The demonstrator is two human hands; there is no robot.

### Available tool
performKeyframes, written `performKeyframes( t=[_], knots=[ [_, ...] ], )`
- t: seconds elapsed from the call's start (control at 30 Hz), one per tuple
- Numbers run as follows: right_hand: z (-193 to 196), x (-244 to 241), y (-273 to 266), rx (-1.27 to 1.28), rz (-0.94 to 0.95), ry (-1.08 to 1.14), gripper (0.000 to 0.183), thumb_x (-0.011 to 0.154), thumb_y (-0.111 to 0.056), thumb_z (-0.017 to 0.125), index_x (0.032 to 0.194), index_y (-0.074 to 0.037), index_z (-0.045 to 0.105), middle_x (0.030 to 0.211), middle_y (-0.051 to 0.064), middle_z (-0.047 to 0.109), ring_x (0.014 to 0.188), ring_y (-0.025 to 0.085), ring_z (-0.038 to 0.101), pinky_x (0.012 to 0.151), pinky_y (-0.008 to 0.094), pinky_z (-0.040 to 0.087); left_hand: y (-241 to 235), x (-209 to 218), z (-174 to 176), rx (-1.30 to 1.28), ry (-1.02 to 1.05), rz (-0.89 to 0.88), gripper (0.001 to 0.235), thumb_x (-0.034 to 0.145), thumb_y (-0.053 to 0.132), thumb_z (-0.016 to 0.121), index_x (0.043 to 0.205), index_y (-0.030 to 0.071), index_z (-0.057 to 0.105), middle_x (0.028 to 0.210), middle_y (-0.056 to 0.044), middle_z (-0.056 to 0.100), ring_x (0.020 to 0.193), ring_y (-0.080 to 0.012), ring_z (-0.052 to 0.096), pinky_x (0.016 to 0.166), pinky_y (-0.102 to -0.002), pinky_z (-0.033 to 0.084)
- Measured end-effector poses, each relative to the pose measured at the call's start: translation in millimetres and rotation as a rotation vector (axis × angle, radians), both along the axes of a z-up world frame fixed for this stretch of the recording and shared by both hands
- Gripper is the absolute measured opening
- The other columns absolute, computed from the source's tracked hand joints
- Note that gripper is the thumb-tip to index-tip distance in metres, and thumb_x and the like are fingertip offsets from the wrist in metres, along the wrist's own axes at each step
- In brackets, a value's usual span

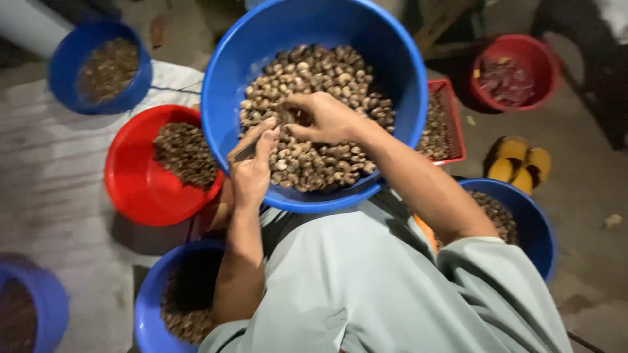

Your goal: The person sits and uses a small knife to peel the outer skin off cashew nuts. They pick up nuts from a large blue bowl, remove the skin, and place the peeled nuts into a smaller blue bowl on the floor.

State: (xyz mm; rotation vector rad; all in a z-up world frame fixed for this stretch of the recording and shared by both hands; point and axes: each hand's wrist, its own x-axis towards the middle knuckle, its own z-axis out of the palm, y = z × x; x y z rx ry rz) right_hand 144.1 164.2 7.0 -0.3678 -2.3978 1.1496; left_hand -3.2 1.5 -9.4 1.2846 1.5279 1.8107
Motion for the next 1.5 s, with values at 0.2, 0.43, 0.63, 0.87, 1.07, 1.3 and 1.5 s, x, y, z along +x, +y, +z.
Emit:
performKeyframes(
  t=[0.2, 0.43, 0.63, 0.87, 1.07, 1.3, 1.5],
  knots=[
    [14.9, 35.5, -5.5, 0.296, -0.285, 0.211, 0.053, 0.086, -0.010, 0.073, 0.138, -0.014, 0.062, 0.110, 0.010, 0.074, 0.073, 0.030, 0.074, 0.066, 0.039, 0.061, -2.5, -1.0, 13.9, -0.080, 0.010, -0.055, 0.022, 0.108, 0.017, 0.063, 0.119, 0.001, 0.074, 0.111, -0.024, 0.074, 0.105, -0.0356, 0.074, 0.082, -0.044, 0.065],
    [-14.9, 168.3, -17.6, 0.243, -0.780, 0.517, 0.040, 0.101, 0.002, 0.070, 0.139, -0.002, 0.057, 0.131, 0.017, 0.062, 0.111, 0.030, 0.067, 0.089, 0.039, 0.060, -0.5, -0.2, 17.8, -0.039, 0.054, -0.022, 0.016, 0.104, 0.013, 0.069, 0.112, 0.002, 0.078, 0.093, -0.020, 0.077, 0.093, -0.0285, 0.076, 0.078, -0.040, 0.065],
    [-219.9, 330.5, -18.0, -0.388, -1.232, 0.415, 0.051, 0.101, -0.023, 0.077, 0.138, 0.002, 0.052, 0.095, 0.014, 0.068, 0.060, 0.011, 0.063, 0.052, 0.028, 0.056, -1.6, -1.6, 13.5, -0.069, 0.087, -0.021, 0.016, 0.105, 0.018, 0.068, 0.112, 0.008, 0.079, 0.091, -0.017, 0.078, 0.092, -0.0256, 0.077, 0.078, -0.038, 0.064],
    [-316.2, 376.8, -113.6, -0.675, -1.663, -0.217, 0.034, 0.094, -0.029, 0.075, 0.119, -0.007, 0.067, 0.135, 0.021, 0.055, 0.125, 0.033, 0.052, 0.102, 0.050, 0.042, -0.2, 1.1, 14.1, -0.049, -0.002, -0.053, 0.016, 0.104, 0.015, 0.069, 0.112, 0.007, 0.079, 0.097, -0.020, 0.077, 0.096, -0.0284, 0.075, 0.080, -0.038, 0.064],
    [-332.2, 411.5, -117.2, -0.876, -1.783, 0.054, 0.059, 0.095, -0.008, 0.068, 0.144, 0.003, 0.038, 0.137, 0.021, 0.040, 0.110, 0.026, 0.055, 0.086, 0.039, 0.048, -4.3, -1.3, 15.0, -0.057, -0.016, -0.088, 0.017, 0.106, 0.016, 0.067, 0.114, 0.005, 0.076, 0.098, -0.023, 0.076, 0.098, -0.0323, 0.074, 0.081, -0.043, 0.064],
    [-217.0, 346.8, -43.4, -0.229, -1.355, 0.258, 0.027, 0.097, 0.001, 0.065, 0.112, -0.008, 0.044, 0.082, 0.000, 0.045, 0.060, 0.009, 0.058, 0.051, 0.023, 0.047, -0.6, -1.1, 14.4, -0.055, -0.053, -0.092, 0.016, 0.104, 0.015, 0.068, 0.112, 0.003, 0.077, 0.099, -0.023, 0.076, 0.098, -0.0301, 0.075, 0.082, -0.041, 0.064],
    [-11.4, 184.8, -8.4, 0.037, -0.817, 0.457, 0.029, 0.112, 0.002, 0.062, 0.139, -0.004, 0.053, 0.108, 0.016, 0.064, 0.085, 0.021, 0.061, 0.073, 0.030, 0.058, -0.7, -5.4, 1.9, -0.001, -0.007, -0.162, 0.019, 0.102, 0.002, 0.064, 0.120, -0.003, 0.069, 0.103, -0.014, 0.077, 0.090, -0.0203, 0.077, 0.075, -0.026, 0.066]
  ],
)
